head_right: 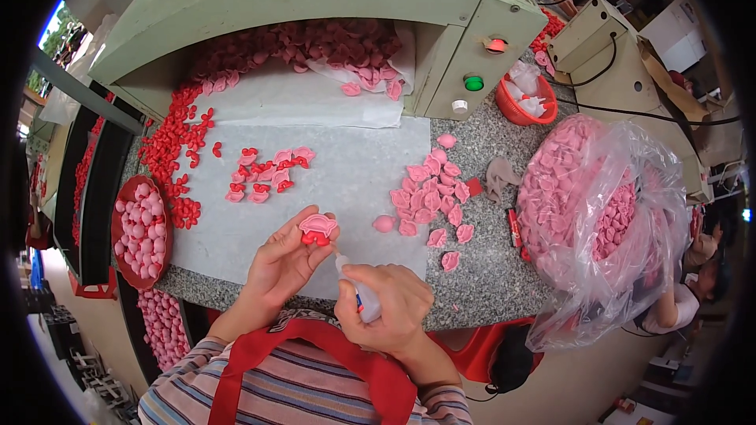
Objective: Assembling small pink plastic toy components using a glue applicator.
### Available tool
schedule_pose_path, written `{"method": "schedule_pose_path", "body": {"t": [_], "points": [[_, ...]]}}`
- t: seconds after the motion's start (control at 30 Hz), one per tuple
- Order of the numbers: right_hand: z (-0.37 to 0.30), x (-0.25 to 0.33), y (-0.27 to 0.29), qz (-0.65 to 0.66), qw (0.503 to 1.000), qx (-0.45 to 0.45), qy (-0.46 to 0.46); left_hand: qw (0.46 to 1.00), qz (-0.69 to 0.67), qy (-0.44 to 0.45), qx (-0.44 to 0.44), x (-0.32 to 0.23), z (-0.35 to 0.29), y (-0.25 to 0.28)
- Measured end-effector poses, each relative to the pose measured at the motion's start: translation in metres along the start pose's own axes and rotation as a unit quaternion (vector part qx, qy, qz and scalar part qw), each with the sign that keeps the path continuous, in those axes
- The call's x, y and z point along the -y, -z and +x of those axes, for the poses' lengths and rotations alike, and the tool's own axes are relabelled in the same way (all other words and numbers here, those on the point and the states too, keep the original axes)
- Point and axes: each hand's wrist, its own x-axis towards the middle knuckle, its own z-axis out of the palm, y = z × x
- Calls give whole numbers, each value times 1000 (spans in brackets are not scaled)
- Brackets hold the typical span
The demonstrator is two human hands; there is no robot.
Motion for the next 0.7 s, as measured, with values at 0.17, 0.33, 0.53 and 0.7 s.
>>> {"method": "schedule_pose_path", "body": {"t": [0.17,0.33,0.53,0.7], "points": [[-1,-2,0,-4,1000,-1,-1,1000,4,2,-4,0,1,-2],[-1,2,2,12,1000,-18,9,1000,3,1,-7,-1,0,-5],[-4,3,-1,18,1000,10,10,1000,5,4,-7,1,-1,-4],[-5,5,-1,20,999,24,-6,1000,9,4,-12,0,-2,-4]]}}
